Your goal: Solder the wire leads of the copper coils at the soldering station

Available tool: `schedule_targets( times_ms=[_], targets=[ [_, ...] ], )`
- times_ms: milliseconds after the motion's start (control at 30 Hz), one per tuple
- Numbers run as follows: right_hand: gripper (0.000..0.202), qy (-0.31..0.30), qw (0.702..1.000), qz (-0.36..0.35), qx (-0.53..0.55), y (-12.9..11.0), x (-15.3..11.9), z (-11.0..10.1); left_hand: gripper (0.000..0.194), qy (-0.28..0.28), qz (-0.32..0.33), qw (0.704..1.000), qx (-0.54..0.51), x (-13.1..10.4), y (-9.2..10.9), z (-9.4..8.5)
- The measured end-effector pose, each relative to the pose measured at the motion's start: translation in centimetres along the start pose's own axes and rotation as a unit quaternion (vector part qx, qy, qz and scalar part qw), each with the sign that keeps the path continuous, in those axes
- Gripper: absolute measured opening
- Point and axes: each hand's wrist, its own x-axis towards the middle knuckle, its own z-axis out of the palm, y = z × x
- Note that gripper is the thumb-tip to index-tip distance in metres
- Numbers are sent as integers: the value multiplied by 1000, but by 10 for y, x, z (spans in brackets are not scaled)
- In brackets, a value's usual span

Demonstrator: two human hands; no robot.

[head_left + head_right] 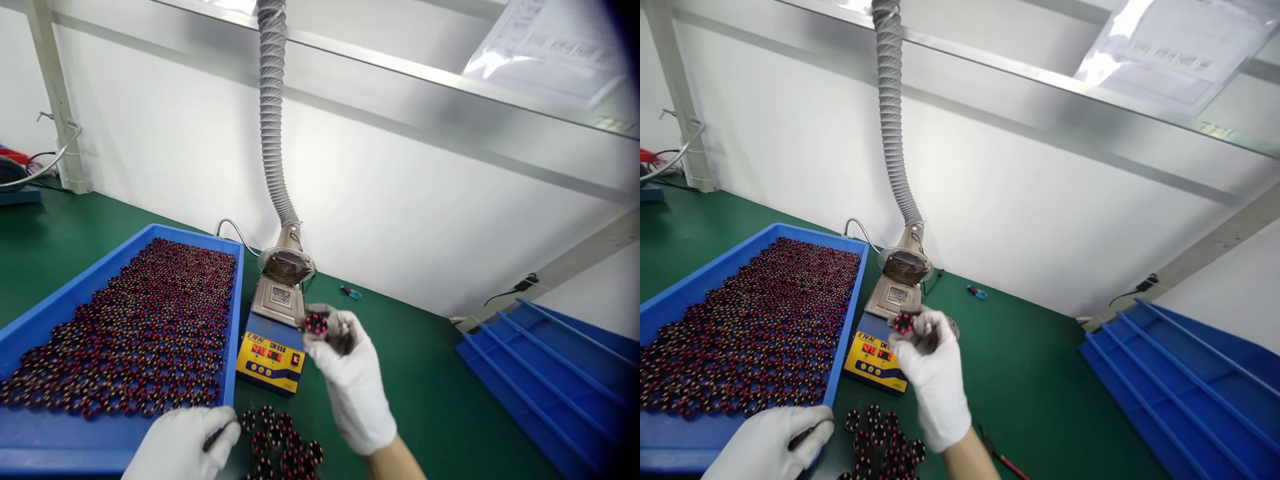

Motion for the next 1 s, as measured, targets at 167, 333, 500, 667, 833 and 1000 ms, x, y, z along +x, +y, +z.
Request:
schedule_targets(
  times_ms=[167, 333, 500, 667, 833, 1000],
  targets=[
    [32, -29, 996, -81, 2, 9, -51, 12, 27, 25, -1, 995, -97, -8, 2, -1],
    [33, -55, 986, -153, -33, 5, -79, 15, 27, 13, -16, 915, -404, -17, 16, -10],
    [29, -71, 980, -178, -59, -3, -93, 19, 44, 73, 81, 783, -612, -23, 33, -22],
    [28, -71, 985, -157, -21, -7, -98, 20, 41, 107, 91, 808, -573, -28, 36, -31],
    [26, -67, 994, -48, 74, -1, -73, 8, 37, 95, 20, 924, -370, -25, 18, -31],
    [35, -50, 985, 122, 106, 3, -15, -15, 26, 77, 2, 992, -102, -8, -8, -19]
  ],
)
